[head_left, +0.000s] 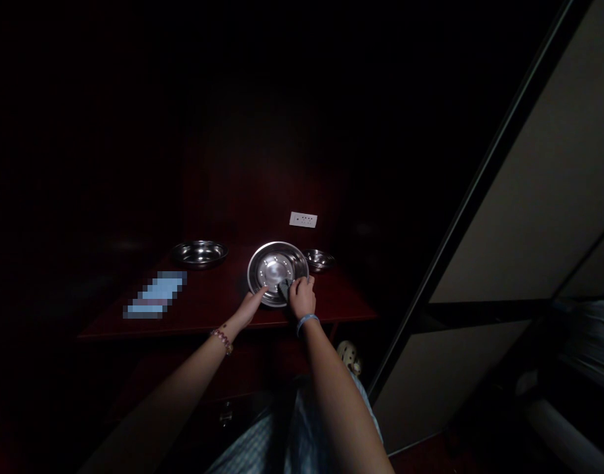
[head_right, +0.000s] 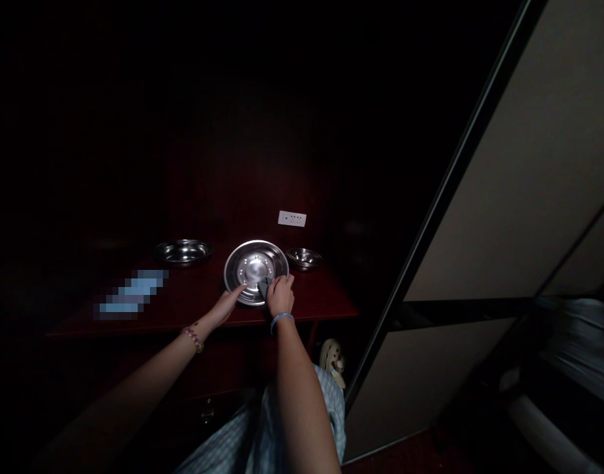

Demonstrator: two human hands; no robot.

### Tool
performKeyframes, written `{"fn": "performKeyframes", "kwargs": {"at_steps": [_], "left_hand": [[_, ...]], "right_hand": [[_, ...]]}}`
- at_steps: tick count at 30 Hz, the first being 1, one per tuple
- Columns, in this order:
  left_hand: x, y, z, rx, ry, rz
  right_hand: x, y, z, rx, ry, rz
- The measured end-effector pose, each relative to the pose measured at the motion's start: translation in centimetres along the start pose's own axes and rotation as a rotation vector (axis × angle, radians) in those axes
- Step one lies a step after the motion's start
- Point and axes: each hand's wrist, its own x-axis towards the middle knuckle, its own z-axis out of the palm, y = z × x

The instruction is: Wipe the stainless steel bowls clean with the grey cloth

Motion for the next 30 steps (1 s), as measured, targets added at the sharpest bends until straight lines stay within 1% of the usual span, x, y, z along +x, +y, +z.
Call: {"fn": "performKeyframes", "kwargs": {"at_steps": [6, 21, 30], "left_hand": [[-0.1, 0.1, 0.0, 0.017, -0.004, 0.001], [0.0, -0.1, -0.1, 0.007, -0.036, -0.004], [-0.1, 0.3, 0.0, -0.006, -0.014, -0.011]], "right_hand": [[0.0, 0.0, 0.1, 0.006, -0.004, 0.01], [0.4, 0.5, 0.5, 0.114, 0.035, 0.008], [0.4, 1.3, 0.9, 0.194, 0.037, -0.06]]}}
